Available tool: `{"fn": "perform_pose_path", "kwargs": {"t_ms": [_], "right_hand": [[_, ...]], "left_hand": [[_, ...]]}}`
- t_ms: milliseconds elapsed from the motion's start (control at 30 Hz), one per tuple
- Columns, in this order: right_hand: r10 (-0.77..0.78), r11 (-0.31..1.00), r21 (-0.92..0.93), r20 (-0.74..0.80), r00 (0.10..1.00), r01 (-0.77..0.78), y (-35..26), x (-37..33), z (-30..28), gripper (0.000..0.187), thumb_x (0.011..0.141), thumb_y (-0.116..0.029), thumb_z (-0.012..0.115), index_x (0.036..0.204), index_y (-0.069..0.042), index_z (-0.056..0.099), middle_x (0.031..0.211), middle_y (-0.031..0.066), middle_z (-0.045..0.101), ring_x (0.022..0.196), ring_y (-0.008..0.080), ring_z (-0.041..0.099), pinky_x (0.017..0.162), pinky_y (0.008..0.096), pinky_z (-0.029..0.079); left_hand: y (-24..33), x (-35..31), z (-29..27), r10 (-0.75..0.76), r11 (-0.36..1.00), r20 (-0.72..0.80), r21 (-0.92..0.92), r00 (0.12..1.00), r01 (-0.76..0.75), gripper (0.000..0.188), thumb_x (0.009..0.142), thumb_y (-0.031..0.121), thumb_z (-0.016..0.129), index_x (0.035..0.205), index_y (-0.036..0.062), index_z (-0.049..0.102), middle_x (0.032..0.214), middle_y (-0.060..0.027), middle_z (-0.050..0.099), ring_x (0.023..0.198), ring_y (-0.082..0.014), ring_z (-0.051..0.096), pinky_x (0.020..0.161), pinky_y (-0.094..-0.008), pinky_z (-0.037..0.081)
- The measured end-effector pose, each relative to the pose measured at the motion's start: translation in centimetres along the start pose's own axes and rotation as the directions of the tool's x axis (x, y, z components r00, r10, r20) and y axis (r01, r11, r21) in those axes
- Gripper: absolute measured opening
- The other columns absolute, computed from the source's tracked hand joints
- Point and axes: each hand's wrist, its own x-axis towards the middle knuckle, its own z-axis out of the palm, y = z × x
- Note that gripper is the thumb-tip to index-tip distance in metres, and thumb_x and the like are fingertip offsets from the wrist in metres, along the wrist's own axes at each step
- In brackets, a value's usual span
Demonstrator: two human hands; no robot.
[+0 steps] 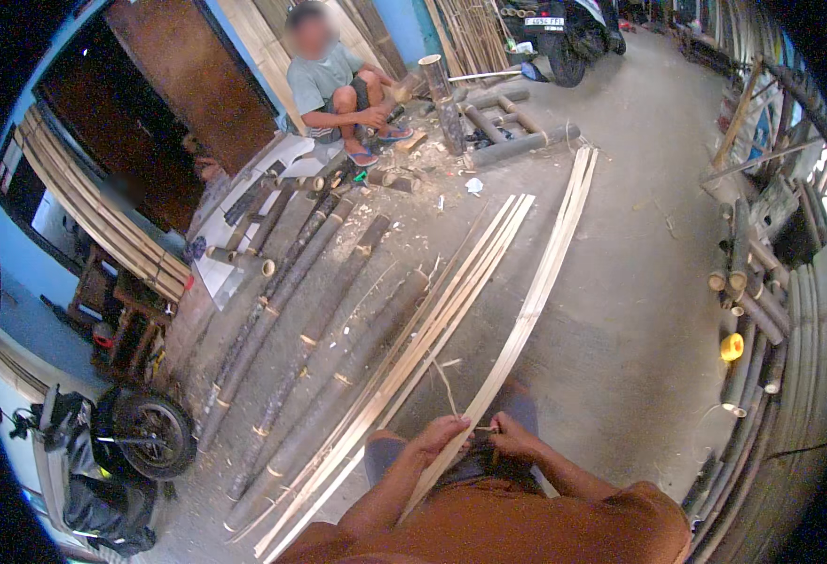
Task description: The person repeatedly picks up thin wooden strips from the floor and places them onto a large curved bamboo frame. They then use yellow string to tie each strip to the frame, securing it in place. The person continues this process for several strips throughout the clip.
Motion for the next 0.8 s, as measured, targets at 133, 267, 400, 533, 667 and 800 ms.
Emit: {"fn": "perform_pose_path", "kwargs": {"t_ms": [133, 267, 400, 533, 667, 800], "right_hand": [[-0.155, 0.952, -0.292, -0.219, 0.963, 0.087, -3.8, -2.9, 0.6, 0.017, 0.088, -0.012, 0.055, 0.102, -0.005, 0.047, 0.083, 0.0144, 0.058, 0.078, 0.0259, 0.059, 0.070, 0.0379, 0.048], [-0.270, 0.863, -0.480, -0.179, 0.946, 0.155, -10.2, -3.0, 0.5, 0.036, 0.091, -0.029, 0.057, 0.120, -0.007, 0.050, 0.091, 0.0262, 0.065, 0.085, 0.0464, 0.063, 0.074, 0.0482, 0.052], [-0.307, 0.746, -0.592, 0.101, 0.946, 0.305, -12.9, -1.1, 0.5, 0.049, 0.094, -0.042, 0.054, 0.132, -0.011, 0.052, 0.101, 0.0176, 0.068, 0.088, 0.0439, 0.065, 0.079, 0.0450, 0.054], [-0.305, 0.713, -0.529, 0.356, 0.883, 0.460, -10.8, -0.2, -0.2, 0.039, 0.101, -0.038, 0.047, 0.131, -0.015, 0.057, 0.107, 0.0124, 0.069, 0.096, 0.0301, 0.067, 0.084, 0.0372, 0.053], [-0.226, 0.804, -0.380, 0.515, 0.827, 0.457, -10.6, -2.1, -1.7, 0.045, 0.103, -0.044, 0.040, 0.133, -0.013, 0.055, 0.124, 0.0150, 0.062, 0.113, 0.0309, 0.060, 0.096, 0.0376, 0.046], [-0.041, 0.916, -0.289, 0.622, 0.782, 0.278, -10.9, -0.1, -4.8, 0.051, 0.103, -0.046, 0.039, 0.137, -0.010, 0.051, 0.127, 0.0141, 0.060, 0.112, 0.0265, 0.058, 0.097, 0.0357, 0.045]], "left_hand": [[-0.6, -0.2, 1.1, 0.083, 0.993, 0.053, 0.080, 0.995, -0.087, 0.033, 0.099, 0.031, 0.055, 0.119, 0.0042, 0.057, 0.090, -0.0037, 0.063, 0.068, -0.0125, 0.062, 0.058, -0.0248, 0.051], [-2.8, 0.8, 1.2, 0.310, 0.936, 0.085, 0.150, 0.947, -0.320, 0.034, 0.101, 0.032, 0.050, 0.123, 0.0062, 0.053, 0.092, -0.0039, 0.059, 0.071, -0.0127, 0.058, 0.059, -0.0259, 0.048], [-3.8, -0.1, 1.4, 0.445, 0.833, 0.090, 0.322, 0.891, -0.449, 0.037, 0.102, 0.037, 0.046, 0.127, 0.0096, 0.051, 0.096, -0.0032, 0.056, 0.074, -0.0119, 0.051, 0.060, -0.0262, 0.044], [-1.7, -3.1, 1.9, 0.440, 0.851, 0.243, 0.196, 0.865, -0.487, 0.036, 0.102, 0.039, 0.046, 0.120, 0.0100, 0.055, 0.097, -0.0008, 0.056, 0.075, -0.0119, 0.049, 0.061, -0.0254, 0.043], [-1.6, -2.6, 2.0, 0.315, 0.927, 0.105, 0.181, 0.943, -0.330, 0.028, 0.099, 0.030, 0.053, 0.108, 0.0059, 0.063, 0.090, 0.0007, 0.059, 0.074, -0.0109, 0.051, 0.062, -0.0264, 0.045], [-1.9, 0.0, -1.6, 0.275, 0.922, 0.081, 0.260, 0.958, -0.287, 0.023, 0.097, 0.024, 0.055, 0.101, 0.0047, 0.067, 0.085, 0.0015, 0.061, 0.077, -0.0086, 0.053, 0.066, -0.0279, 0.045]]}}
